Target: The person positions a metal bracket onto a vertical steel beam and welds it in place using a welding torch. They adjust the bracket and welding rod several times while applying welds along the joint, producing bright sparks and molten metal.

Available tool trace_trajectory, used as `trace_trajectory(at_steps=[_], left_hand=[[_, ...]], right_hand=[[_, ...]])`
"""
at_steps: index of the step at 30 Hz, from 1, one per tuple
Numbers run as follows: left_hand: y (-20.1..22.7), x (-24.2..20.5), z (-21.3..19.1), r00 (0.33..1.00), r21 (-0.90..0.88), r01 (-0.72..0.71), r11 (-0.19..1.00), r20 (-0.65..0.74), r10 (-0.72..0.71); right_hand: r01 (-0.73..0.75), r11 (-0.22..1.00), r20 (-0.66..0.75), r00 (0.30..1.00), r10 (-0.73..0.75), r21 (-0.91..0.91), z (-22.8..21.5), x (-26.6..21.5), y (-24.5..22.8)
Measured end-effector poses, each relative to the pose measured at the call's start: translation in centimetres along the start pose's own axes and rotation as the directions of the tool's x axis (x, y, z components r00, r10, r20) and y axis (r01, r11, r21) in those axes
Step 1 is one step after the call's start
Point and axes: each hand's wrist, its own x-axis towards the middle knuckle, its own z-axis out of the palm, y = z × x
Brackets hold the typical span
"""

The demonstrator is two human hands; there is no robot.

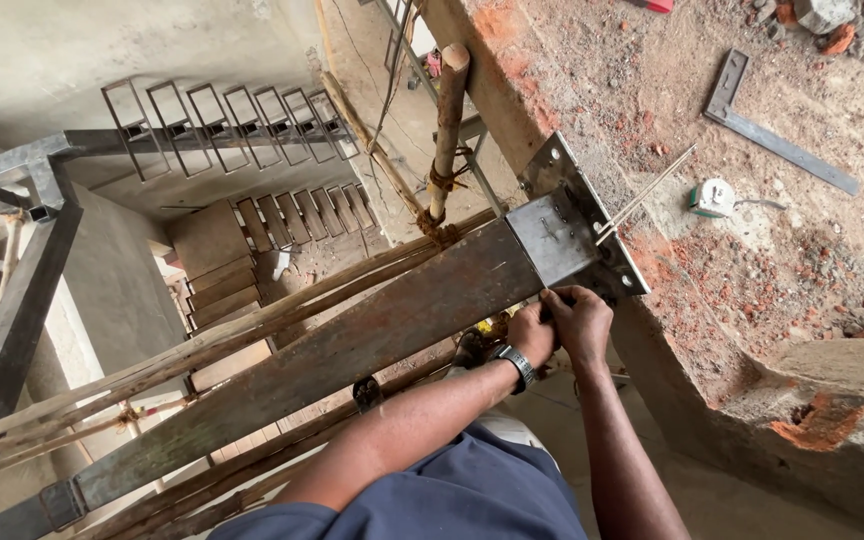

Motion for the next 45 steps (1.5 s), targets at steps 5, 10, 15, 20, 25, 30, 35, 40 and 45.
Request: trace_trajectory(at_steps=[5,10,15,20,25,30,35,40,45], left_hand=[[0.1,0.0,-0.1,1.000,-0.005,-0.023,1.000,-0.004,0.023],[0.3,0.0,0.0,1.000,0.022,-0.004,1.000,0.011,0.004],[-1.0,0.8,0.7,1.000,-0.023,-0.007,1.000,0.004,0.007],[-0.1,0.2,0.0,0.998,0.010,0.045,0.999,0.042,-0.045],[-0.6,0.4,0.0,0.999,0.015,-0.016,1.000,0.036,0.016],[-1.0,1.1,0.3,0.998,0.112,0.028,0.993,0.049,-0.034],[-0.4,0.6,0.6,1.000,0.107,-0.015,0.994,-0.013,0.017],[-1.1,0.8,1.1,0.996,0.086,-0.062,0.994,-0.059,0.067],[-1.0,1.0,1.1,0.994,0.143,-0.056,0.988,-0.089,0.069]], right_hand=[[0.013,1.000,0.013,1.000,-0.014,0.003,-0.1,0.1,0.6],[0.038,0.999,0.016,0.999,-0.038,-0.021,-0.5,0.0,0.1],[0.069,0.998,0.017,0.997,-0.069,-0.011,-0.2,0.4,1.0],[0.119,0.993,-0.011,0.993,-0.119,-0.015,-0.2,-0.2,1.2],[0.076,0.997,-0.028,0.997,-0.076,0.024,0.0,-0.5,1.4],[0.065,0.997,0.015,0.998,-0.066,0.040,-0.3,0.0,1.5],[0.038,0.998,0.068,0.997,-0.040,0.040,-0.5,0.6,1.4],[-0.057,0.994,0.135,0.990,0.044,0.092,-1.3,0.3,-0.5],[-0.057,0.986,0.124,0.992,0.037,0.160,-0.6,0.9,0.4]])
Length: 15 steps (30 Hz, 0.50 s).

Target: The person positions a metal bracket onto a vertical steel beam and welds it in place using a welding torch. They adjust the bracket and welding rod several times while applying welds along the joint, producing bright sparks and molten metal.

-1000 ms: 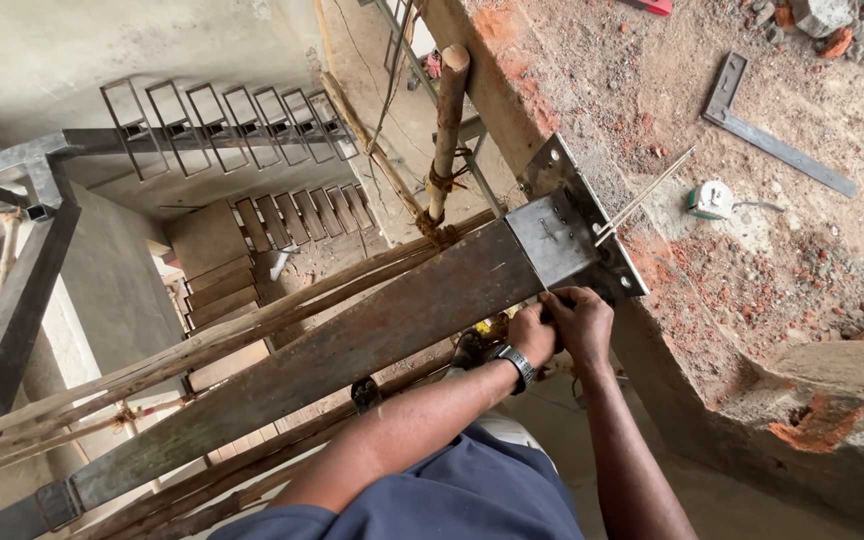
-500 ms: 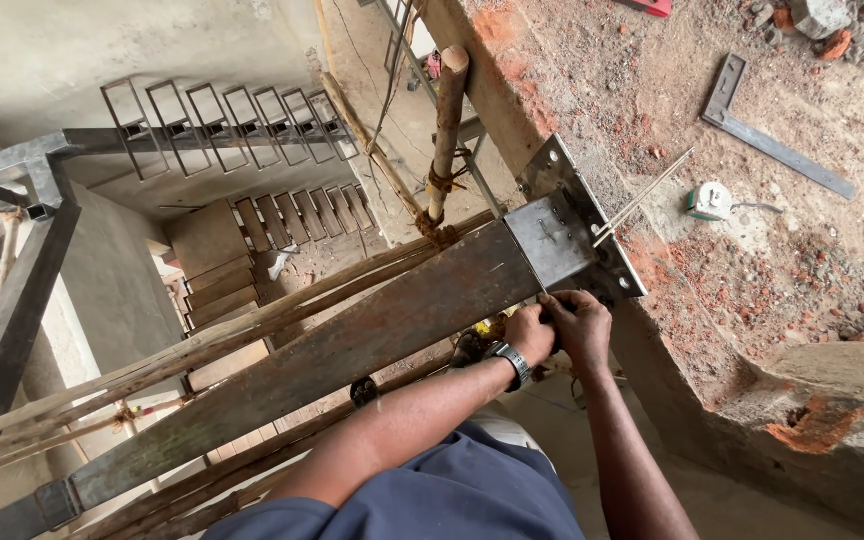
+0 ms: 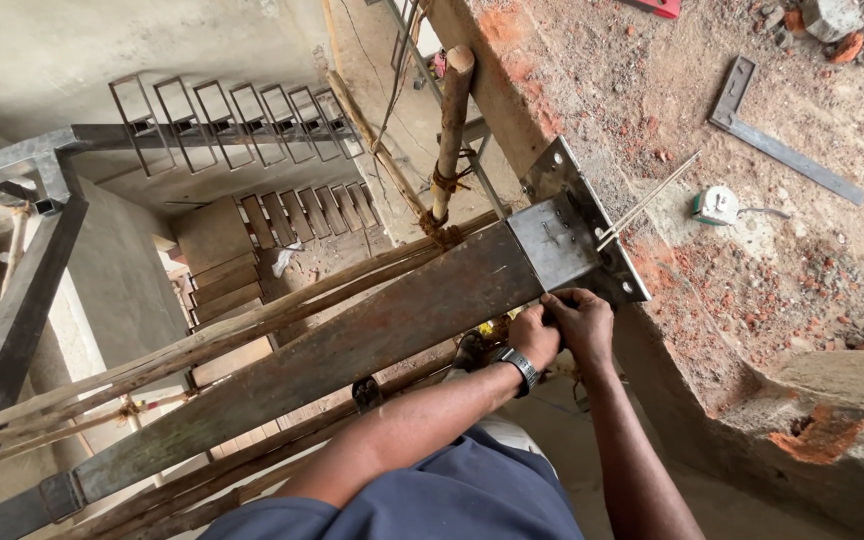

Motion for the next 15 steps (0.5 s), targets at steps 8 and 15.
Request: trace_trajectory(at_steps=[8,15], left_hand=[[0.4,-0.6,-0.5,0.996,-0.084,0.040,0.996,0.082,-0.033],[-1.5,-1.2,0.1,0.995,-0.057,0.021,0.998,0.094,-0.015]], right_hand=[[0.010,0.997,-0.027,1.000,-0.012,-0.072,-0.3,-0.9,-0.3],[-0.038,0.993,-0.053,0.998,0.045,0.111,0.2,-2.1,0.5]])
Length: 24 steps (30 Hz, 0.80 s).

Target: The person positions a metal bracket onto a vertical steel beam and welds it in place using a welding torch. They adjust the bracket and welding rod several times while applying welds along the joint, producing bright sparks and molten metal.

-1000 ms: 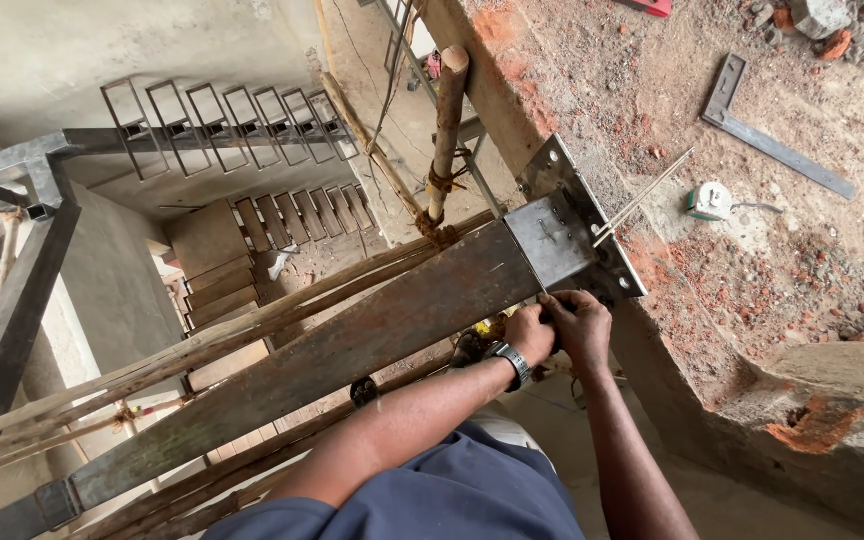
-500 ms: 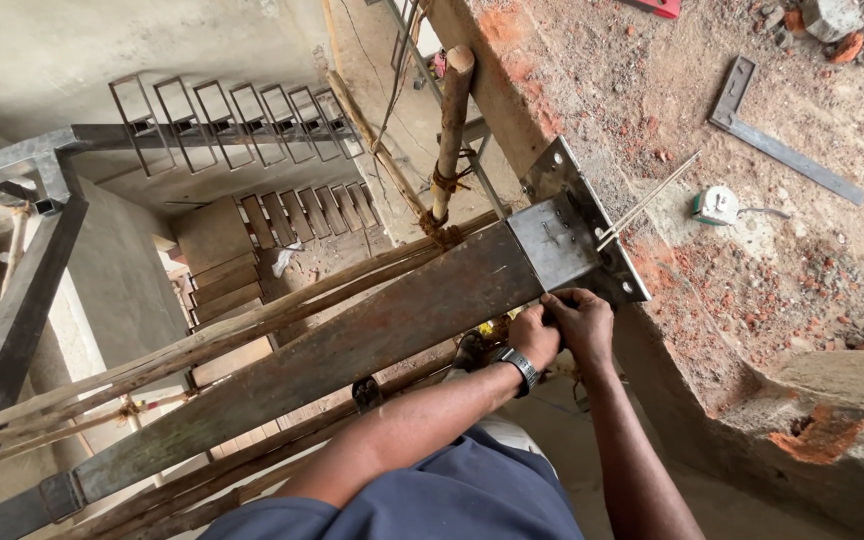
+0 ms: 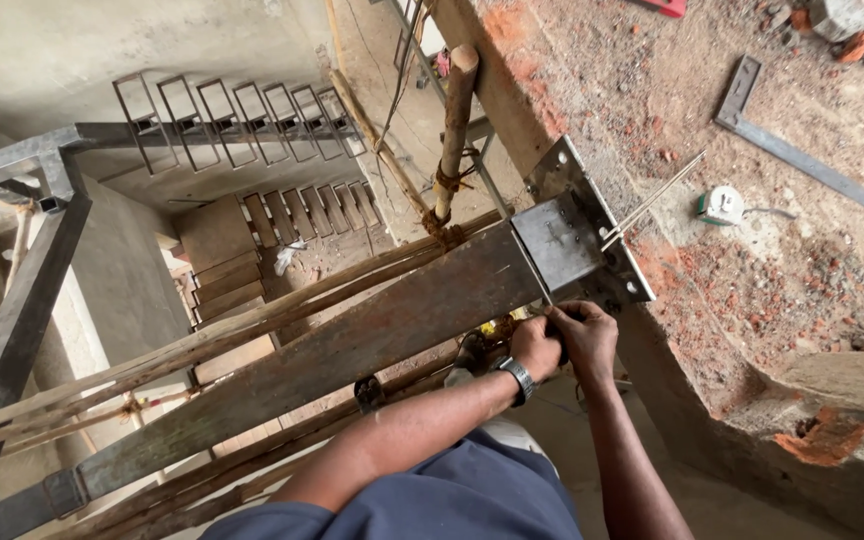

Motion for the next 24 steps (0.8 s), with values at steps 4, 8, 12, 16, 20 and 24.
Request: trace_trajectory(at_steps=[4,8,12,16,20,24], left_hand=[[1.0,0.1,-0.5,0.999,-0.081,0.035,0.996,0.024,-0.033],[1.3,0.5,-0.4,0.997,-0.147,0.060,0.987,0.055,-0.053],[1.7,0.5,-0.7,0.992,-0.190,0.094,0.977,0.099,-0.077],[1.4,0.4,-0.8,0.988,-0.294,0.121,0.948,0.126,-0.087],[0.8,0.7,-0.7,0.986,-0.331,0.137,0.934,0.140,-0.095],[1.5,0.6,-0.9,0.979,-0.350,0.166,0.922,0.170,-0.112]], right_hand=[[0.020,1.000,-0.020,1.000,-0.021,-0.016,0.2,0.4,0.0],[-0.018,0.999,-0.032,0.999,0.016,-0.042,0.1,0.8,-0.3],[-0.002,0.995,-0.055,0.999,-0.003,-0.104,0.2,0.9,-0.4],[0.043,0.990,-0.071,0.996,-0.053,-0.137,0.7,1.1,0.4],[0.072,0.980,-0.098,0.991,-0.092,-0.187,1.0,1.2,0.8],[0.097,0.969,-0.127,0.984,-0.128,-0.229,1.1,1.2,0.9]])
